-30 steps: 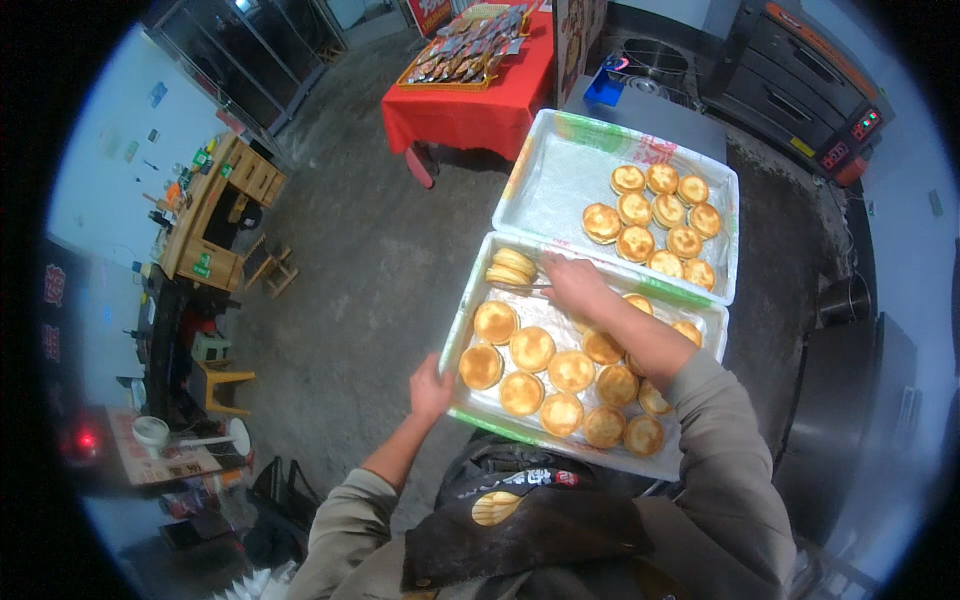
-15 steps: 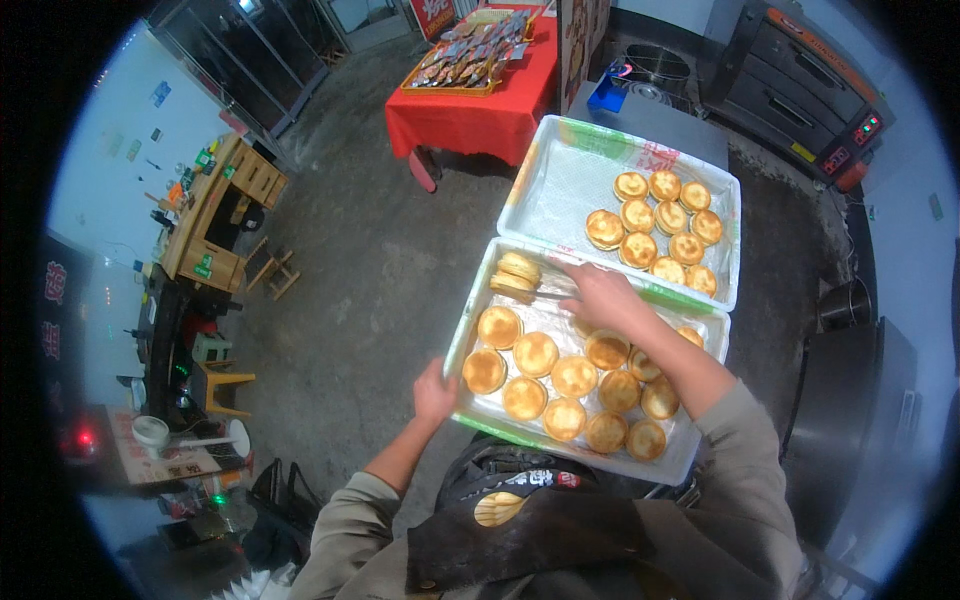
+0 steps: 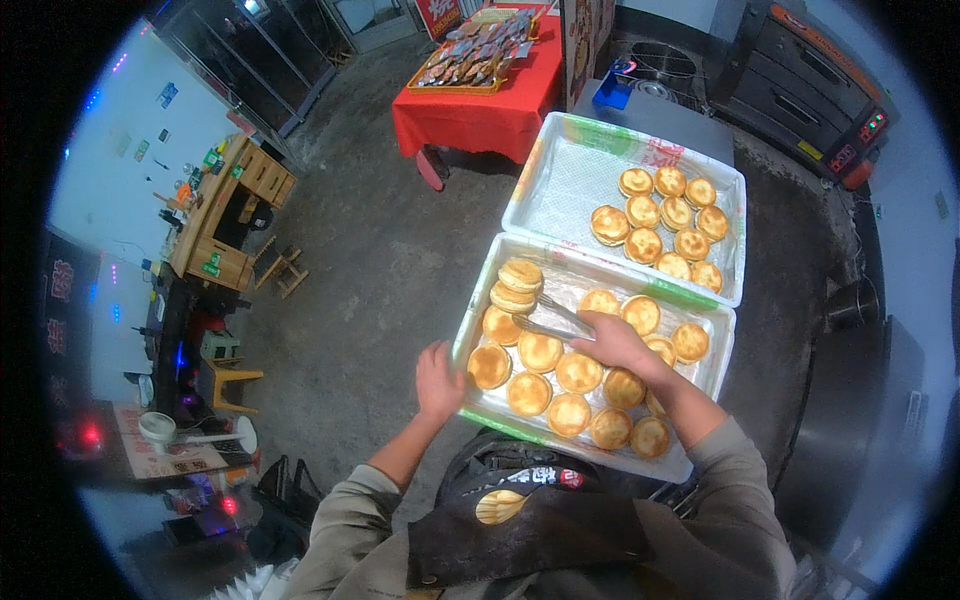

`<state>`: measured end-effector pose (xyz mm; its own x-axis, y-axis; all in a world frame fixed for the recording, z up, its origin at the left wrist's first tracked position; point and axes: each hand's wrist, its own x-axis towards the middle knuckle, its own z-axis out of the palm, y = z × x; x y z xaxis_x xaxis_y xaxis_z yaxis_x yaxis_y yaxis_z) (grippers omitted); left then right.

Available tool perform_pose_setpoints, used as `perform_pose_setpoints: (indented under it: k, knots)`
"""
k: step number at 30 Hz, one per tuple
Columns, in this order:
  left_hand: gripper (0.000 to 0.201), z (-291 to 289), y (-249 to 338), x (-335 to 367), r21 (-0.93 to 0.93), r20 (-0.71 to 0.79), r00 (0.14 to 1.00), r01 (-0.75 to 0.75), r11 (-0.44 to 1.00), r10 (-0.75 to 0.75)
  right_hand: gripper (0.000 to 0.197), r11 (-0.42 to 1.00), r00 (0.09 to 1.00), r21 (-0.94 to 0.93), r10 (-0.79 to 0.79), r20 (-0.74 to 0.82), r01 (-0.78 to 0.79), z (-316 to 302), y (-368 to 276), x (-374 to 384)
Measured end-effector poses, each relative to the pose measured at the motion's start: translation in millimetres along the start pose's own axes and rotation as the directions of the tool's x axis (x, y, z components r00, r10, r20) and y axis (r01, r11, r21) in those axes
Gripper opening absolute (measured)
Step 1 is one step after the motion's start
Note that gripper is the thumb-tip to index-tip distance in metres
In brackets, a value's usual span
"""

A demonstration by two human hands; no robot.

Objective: The person uses tongs to pick up round pastries from one tray and place them into neat rows on another tray. The person continues transferring pastries one at a time until the tray is mostly filled.

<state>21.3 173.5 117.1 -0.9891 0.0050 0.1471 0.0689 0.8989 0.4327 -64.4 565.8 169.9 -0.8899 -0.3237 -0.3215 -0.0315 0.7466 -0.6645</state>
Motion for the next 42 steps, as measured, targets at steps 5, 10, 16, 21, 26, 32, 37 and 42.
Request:
perform_pose_setpoints:
  k: [5,10,16,21,26,32,37,42]
  knots:
    - [0.052,2.3,34.9,9.7,-0.037,0.072,0.972,-0.222,0.974,0.225,0.07,0.996,0.998,0.064,0.058,0.021,-0.059,4.1,11.0,6.5]
    - [0.051,40.0,70.3,32.5,-0.117,0.164,0.986,-0.015,0.993,0.035,0.07,0.994,0.982,0.071,0.071,0.172,-0.084,2.9,11.4,17.6]
    - [0.065,83.4,80.3,54.3,-0.117,0.038,0.985,0.169,0.979,-0.166,0.056,0.999,0.981,0.01,0.033,0.189,-0.035,-9.0,-6.8,18.2]
    - [0.067,100.0,86.8,55.0,-0.187,-0.039,0.96,0.266,0.946,-0.278,0.045,0.979,0.993,-0.172,-0.1,0.062,0.109,-14.9,-28.8,10.0]
    - [0.075,103.3,85.7,59.3,-0.187,0.052,0.927,0.374,0.908,-0.371,0.037,0.914,0.957,-0.284,-0.277,0.083,0.289,2.5,-38.7,17.4]
    - [0.082,109.8,83.1,65.8,-0.129,0.062,0.916,0.401,0.907,-0.396,0.032,0.79,0.92,-0.528,-0.391,-0.039,0.313,22.6,-27.1,38.4]
    - [0.095,110.2,92.1,79.3,-0.12,0.08,0.861,0.508,0.853,-0.502,0.034,0.805,0.903,-0.513,-0.412,-0.121,0.299,11.7,-15.9,47.2]
    - [0.101,113.6,118.2,99.8,0.084,0.11,0.717,0.683,0.726,-0.688,0.039,0.841,0.91,-0.455,-0.391,-0.14,0.291,11.2,-14.7,48.1]
